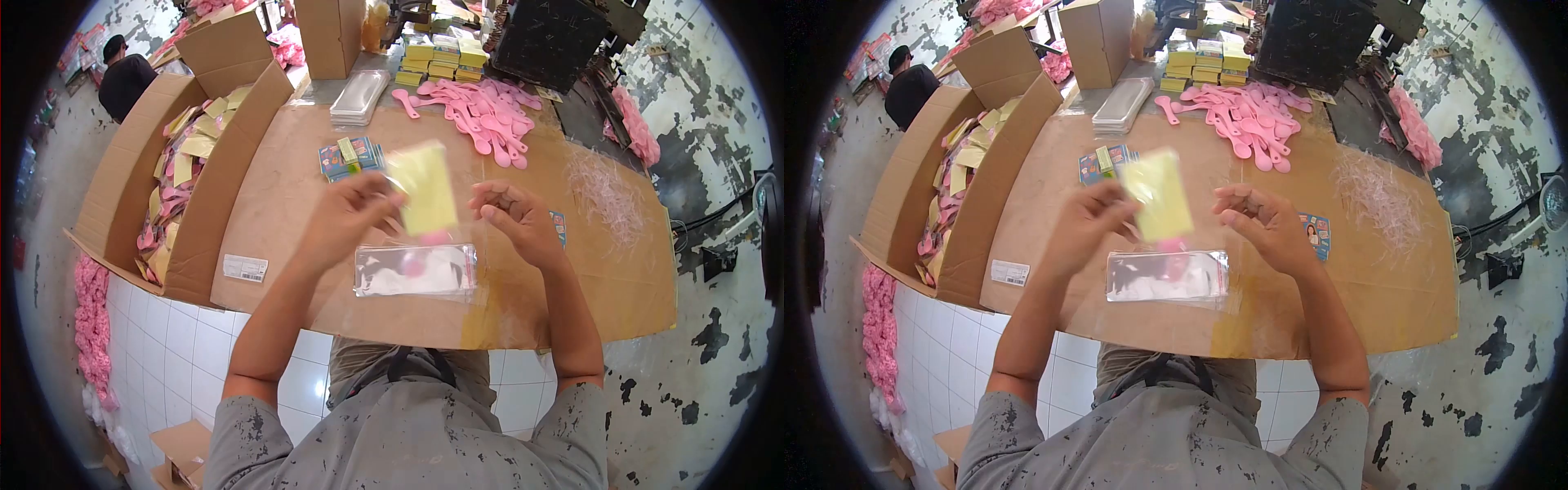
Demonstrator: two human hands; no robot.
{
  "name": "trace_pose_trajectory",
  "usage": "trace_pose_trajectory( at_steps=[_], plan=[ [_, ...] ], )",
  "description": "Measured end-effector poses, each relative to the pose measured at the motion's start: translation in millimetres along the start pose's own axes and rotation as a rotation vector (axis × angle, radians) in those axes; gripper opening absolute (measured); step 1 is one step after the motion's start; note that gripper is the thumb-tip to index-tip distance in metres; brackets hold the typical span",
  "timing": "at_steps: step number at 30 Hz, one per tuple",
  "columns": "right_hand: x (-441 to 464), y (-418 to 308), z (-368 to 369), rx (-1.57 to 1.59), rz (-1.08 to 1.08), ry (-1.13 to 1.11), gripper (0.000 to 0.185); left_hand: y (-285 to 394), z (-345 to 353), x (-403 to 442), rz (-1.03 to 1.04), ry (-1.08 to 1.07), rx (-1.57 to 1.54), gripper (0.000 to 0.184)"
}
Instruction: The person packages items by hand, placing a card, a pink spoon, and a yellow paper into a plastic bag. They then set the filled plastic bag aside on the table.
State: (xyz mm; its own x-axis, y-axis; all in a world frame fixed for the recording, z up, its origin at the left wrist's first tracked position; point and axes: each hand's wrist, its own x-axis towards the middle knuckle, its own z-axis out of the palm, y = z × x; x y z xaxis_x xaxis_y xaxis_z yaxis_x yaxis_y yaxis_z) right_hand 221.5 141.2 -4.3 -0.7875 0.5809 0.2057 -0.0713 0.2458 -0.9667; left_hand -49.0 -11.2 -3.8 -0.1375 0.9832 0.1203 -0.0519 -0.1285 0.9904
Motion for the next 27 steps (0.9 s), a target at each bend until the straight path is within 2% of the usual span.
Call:
trace_pose_trajectory(
  at_steps=[2,4,5,7,8,11,13,15,17,20,23,27],
  plan=[
    [-1,0,-12,-0.105,0.027,0.014,0.031,-2,-31,-6,0.236,0.272,-0.075,0.026],
    [-2,5,-20,-0.153,0.033,0.045,0.032,3,-55,-4,0.497,0.688,-0.424,0.041],
    [-2,7,-23,-0.176,0.038,0.056,0.033,7,-57,-4,0.529,0.733,-0.497,0.045],
    [2,0,-29,-0.432,0.069,0.08,0.036,35,-47,-5,0.595,0.826,-0.643,0.051],
    [5,-2,-33,-0.561,0.083,0.091,0.038,33,-47,-5,0.561,0.822,-0.66,0.051],
    [32,14,-59,-0.977,-0.135,0.204,0.047,-5,-54,-4,0.338,0.58,-0.327,0.045],
    [66,20,-83,-0.955,-0.088,0.222,0.053,-7,-33,-4,0.134,0.303,0.045,0.041],
    [104,36,-111,-0.941,-0.063,0.251,0.059,-10,-2,-7,0.16,0.049,0.458,0.04],
    [140,72,-142,-0.934,-0.062,0.291,0.065,-34,15,-6,0.487,-0.021,0.904,0.053],
    [180,122,-177,-0.95,-0.022,0.337,0.073,-42,25,-10,0.462,-0.174,0.823,0.059],
    [176,121,-158,-1.021,0.056,0.303,0.079,-42,23,-10,0.452,-0.254,0.905,0.062],
    [157,109,-128,-1.082,0.077,0.306,0.081,-48,28,-8,0.442,-0.241,0.917,0.061]
  ],
)
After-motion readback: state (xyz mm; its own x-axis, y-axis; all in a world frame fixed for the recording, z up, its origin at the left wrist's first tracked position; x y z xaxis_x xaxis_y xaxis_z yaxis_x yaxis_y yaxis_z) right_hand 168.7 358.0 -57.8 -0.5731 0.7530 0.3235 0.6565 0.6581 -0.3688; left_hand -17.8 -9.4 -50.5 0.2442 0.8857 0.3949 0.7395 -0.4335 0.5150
